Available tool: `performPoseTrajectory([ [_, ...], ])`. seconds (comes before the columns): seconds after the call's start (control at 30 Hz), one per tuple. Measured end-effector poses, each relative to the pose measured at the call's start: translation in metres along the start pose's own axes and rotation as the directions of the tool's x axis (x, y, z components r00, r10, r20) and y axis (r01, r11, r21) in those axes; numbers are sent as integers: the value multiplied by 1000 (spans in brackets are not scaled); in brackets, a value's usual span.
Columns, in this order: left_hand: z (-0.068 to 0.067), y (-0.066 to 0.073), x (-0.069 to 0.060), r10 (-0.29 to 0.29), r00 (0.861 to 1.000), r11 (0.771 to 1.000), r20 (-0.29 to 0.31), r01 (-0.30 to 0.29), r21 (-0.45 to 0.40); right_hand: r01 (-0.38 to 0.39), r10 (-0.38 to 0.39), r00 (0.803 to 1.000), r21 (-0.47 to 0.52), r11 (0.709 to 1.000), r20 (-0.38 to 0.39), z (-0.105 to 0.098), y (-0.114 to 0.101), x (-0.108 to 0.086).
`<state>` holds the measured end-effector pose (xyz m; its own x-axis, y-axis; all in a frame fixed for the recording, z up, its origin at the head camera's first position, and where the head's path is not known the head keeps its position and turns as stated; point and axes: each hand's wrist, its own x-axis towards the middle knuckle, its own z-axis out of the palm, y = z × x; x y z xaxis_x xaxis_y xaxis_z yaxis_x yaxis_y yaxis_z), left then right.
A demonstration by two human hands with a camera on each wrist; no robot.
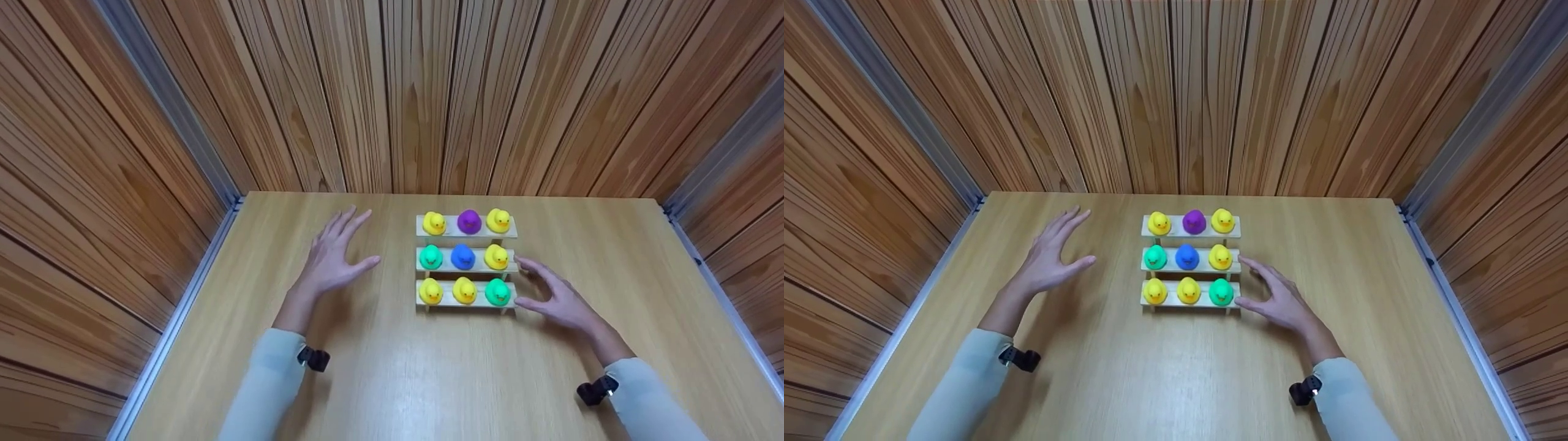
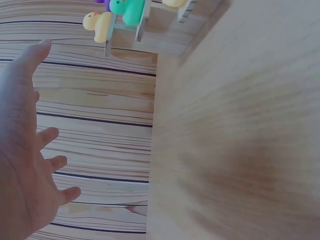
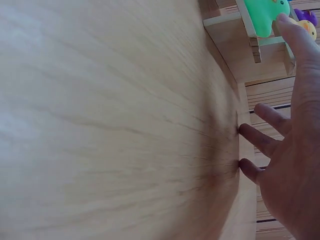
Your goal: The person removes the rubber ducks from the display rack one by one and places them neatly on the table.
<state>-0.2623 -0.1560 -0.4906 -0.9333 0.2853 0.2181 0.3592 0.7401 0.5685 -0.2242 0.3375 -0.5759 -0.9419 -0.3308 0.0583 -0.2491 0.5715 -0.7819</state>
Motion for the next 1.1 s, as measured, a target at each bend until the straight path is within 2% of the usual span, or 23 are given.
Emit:
performPoseTrajectory([
  [0.2, 2, 7, 7, -3, 999, 1000, -38, 3, -11, -8, 8, 1000, 1, 1000, 24, 1, 0, 1],
  [0.4, 5, 16, 17, 26, 998, 999, -58, -28, -34, -19, 19, 1000, -58, 998, -4, 2, 1, 1],
  [0.7, 12, 28, 33, 55, 995, 993, -77, -63, -100, -3, 0, 999, -87, 996, -34, 5, 5, 4],
  [0.93, 17, 39, 48, 67, 996, 988, -61, -75, -135, -20, 17, 999, -97, 995, -30, 5, 3, 4],
  [1.1, 19, 48, 58, 55, 998, 979, -33, -61, -192, -14, 10, 999, -106, 994, -35, 6, 3, 3],
])
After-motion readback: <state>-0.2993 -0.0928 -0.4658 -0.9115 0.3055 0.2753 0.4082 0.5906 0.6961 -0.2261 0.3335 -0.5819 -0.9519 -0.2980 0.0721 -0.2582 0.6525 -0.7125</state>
